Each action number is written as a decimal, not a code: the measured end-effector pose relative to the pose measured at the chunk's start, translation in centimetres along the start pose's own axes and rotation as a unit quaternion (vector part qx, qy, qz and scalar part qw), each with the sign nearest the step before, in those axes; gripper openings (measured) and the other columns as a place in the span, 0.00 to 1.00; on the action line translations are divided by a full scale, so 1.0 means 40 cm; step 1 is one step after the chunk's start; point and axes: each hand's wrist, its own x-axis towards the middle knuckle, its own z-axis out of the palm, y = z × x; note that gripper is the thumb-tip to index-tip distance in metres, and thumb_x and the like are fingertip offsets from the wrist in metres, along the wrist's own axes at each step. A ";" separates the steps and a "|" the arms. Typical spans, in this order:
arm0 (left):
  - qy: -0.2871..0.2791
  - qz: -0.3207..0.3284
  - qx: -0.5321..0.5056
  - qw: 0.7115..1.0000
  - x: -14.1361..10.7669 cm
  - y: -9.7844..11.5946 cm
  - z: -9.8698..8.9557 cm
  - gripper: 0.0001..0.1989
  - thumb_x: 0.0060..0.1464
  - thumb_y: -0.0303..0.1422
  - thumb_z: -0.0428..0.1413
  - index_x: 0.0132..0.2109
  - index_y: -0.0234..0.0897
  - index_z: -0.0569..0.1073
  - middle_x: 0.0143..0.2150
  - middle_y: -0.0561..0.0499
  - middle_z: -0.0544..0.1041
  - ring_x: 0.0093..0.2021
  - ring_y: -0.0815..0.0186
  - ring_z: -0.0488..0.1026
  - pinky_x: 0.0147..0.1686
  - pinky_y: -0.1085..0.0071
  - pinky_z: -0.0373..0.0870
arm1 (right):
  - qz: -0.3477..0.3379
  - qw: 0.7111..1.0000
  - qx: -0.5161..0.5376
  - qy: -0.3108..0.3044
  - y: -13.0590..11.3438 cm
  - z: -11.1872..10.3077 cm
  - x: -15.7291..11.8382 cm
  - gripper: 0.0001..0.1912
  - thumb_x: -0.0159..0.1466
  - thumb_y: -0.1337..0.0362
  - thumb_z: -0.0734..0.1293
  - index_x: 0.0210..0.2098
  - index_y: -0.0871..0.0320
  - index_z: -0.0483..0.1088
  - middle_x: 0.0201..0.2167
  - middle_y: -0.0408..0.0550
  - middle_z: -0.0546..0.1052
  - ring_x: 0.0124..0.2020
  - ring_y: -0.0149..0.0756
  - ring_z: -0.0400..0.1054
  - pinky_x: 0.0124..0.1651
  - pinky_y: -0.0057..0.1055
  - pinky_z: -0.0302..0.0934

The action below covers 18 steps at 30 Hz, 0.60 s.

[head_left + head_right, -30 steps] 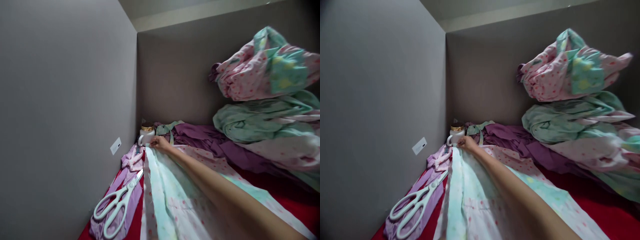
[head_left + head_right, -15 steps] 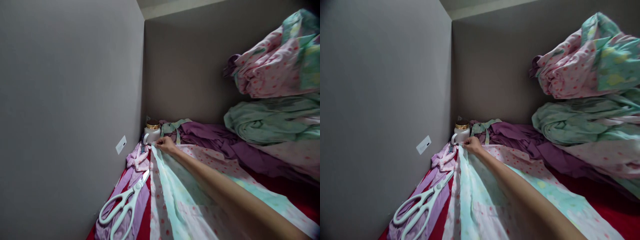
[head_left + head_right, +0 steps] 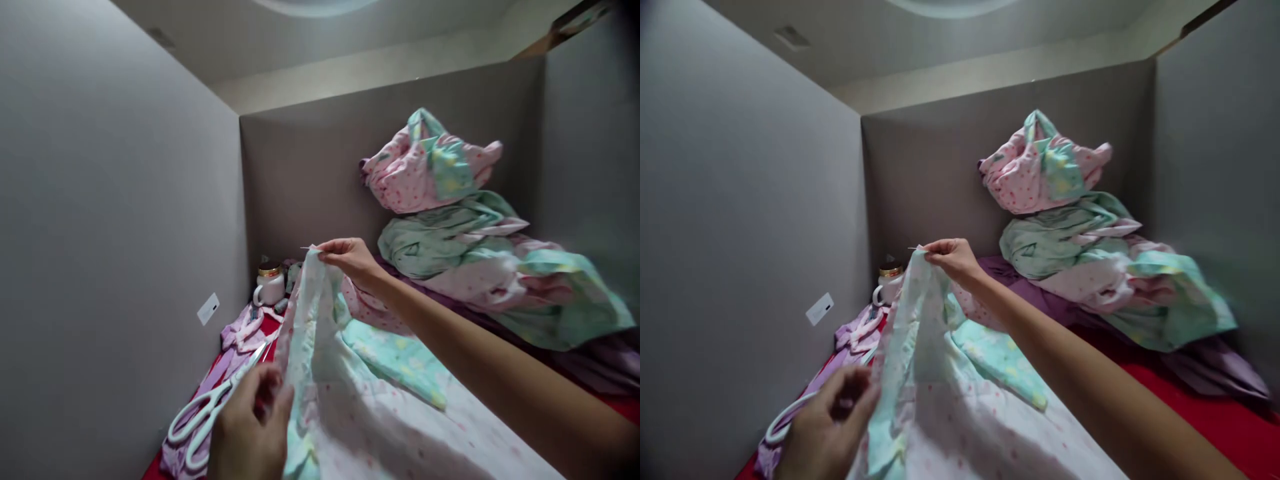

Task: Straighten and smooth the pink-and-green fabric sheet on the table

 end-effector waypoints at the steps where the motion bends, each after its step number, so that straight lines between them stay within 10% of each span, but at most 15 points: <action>1: 0.062 0.056 0.019 0.996 0.028 0.051 -0.002 0.15 0.48 0.45 0.54 0.37 0.39 0.72 0.34 0.49 0.75 0.34 0.62 0.71 0.37 0.68 0.67 | -0.006 1.000 0.009 0.002 -0.033 -0.016 -0.018 0.14 0.42 0.60 0.72 0.28 0.59 0.78 0.28 0.46 0.78 0.27 0.29 0.68 0.34 0.27 0.62; 4: 0.152 0.184 0.023 0.971 0.109 0.200 0.023 0.18 0.46 0.42 0.56 0.43 0.37 0.72 0.43 0.45 0.74 0.43 0.58 0.70 0.44 0.64 0.65 | -0.013 0.999 0.048 0.005 -0.110 -0.045 -0.083 0.11 0.41 0.62 0.73 0.26 0.58 0.78 0.29 0.46 0.79 0.30 0.31 0.70 0.37 0.28 0.63; 7: 0.048 0.191 -0.049 0.979 0.167 0.290 0.084 0.19 0.43 0.42 0.59 0.41 0.35 0.74 0.38 0.47 0.75 0.38 0.62 0.71 0.39 0.67 0.65 | 0.000 0.995 0.093 0.027 -0.149 -0.065 -0.154 0.09 0.40 0.65 0.73 0.24 0.57 0.78 0.27 0.45 0.78 0.30 0.31 0.70 0.36 0.28 0.62; 11: -0.078 0.126 -0.193 0.970 0.191 0.307 0.164 0.17 0.39 0.44 0.60 0.28 0.32 0.74 0.22 0.53 0.70 0.23 0.72 0.63 0.24 0.76 0.58 | 0.046 0.987 0.138 0.064 -0.141 -0.097 -0.226 0.09 0.41 0.66 0.73 0.25 0.59 0.77 0.25 0.45 0.77 0.25 0.28 0.67 0.30 0.26 0.60; 18: -0.113 0.140 -0.150 0.972 0.177 0.284 0.210 0.13 0.42 0.41 0.59 0.26 0.34 0.74 0.21 0.55 0.69 0.23 0.73 0.60 0.23 0.78 0.54 | 0.048 0.977 0.202 0.056 -0.065 -0.142 -0.264 0.11 0.41 0.66 0.76 0.24 0.60 0.75 0.25 0.44 0.75 0.26 0.26 0.66 0.31 0.24 0.59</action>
